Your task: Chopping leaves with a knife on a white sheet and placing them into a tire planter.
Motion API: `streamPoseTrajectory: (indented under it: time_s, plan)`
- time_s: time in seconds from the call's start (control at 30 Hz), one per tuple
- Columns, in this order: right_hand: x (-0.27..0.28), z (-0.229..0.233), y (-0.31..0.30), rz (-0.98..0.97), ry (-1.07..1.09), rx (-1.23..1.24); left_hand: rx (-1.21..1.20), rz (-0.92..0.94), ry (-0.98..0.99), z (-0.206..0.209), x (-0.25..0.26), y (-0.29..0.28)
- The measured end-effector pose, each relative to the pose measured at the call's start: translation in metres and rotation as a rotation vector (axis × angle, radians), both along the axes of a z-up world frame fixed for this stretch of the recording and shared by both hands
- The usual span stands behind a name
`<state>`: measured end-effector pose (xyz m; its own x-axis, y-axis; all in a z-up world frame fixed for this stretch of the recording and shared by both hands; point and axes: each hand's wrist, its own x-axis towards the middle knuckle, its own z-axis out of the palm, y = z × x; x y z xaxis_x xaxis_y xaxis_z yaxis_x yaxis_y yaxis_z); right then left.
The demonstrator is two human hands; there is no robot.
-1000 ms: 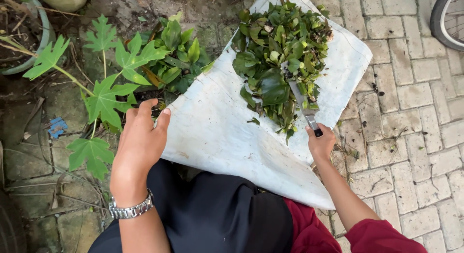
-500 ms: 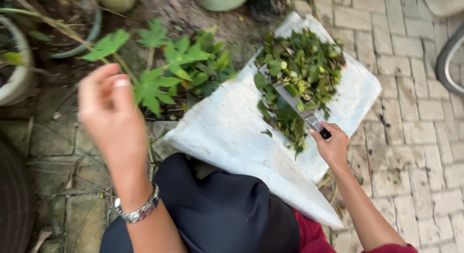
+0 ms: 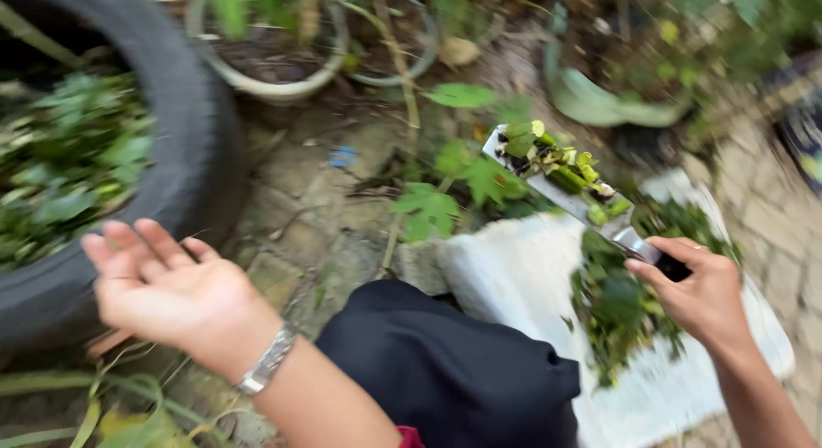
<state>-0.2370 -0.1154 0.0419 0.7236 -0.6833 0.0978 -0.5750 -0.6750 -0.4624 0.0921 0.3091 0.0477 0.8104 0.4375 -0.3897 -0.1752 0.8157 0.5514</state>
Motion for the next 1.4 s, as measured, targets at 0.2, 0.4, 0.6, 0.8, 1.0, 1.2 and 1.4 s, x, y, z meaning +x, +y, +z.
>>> streamPoseTrajectory:
  time_s: [0.2, 0.4, 0.6, 0.8, 1.0, 1.2, 1.4]
  plan:
    - [0.102, 0.028, 0.032, 0.224, 0.106, -0.021, -0.242, 0.212, 0.129, -0.019, -0.003, 0.043]
    - [0.221, 0.023, 0.104, 0.564, 0.081, -0.033, -0.366, 0.301, 0.113, -0.012, -0.006, 0.066]
    - [0.368, 0.018, 0.214, 0.913, 0.091, -0.048, -0.382, 0.346, 0.071, -0.006, -0.009, 0.076]
    - [0.501, 0.0, 0.331, 0.84, 0.261, 0.476, -0.405, 0.351, 0.077, 0.0, -0.011, 0.078]
    - [0.478, 0.042, 0.355, 0.59, 0.32, 1.073, -0.438, 0.324, 0.071, 0.001, -0.008, 0.075]
    - [0.396, 0.052, 0.261, 0.558, 0.271, 0.785, -0.434, 0.19, 0.05, 0.006, -0.004, 0.058]
    - [0.242, 0.044, 0.115, 0.495, 0.286, 0.337, -0.361, 0.088, 0.019, 0.018, -0.005, 0.014]
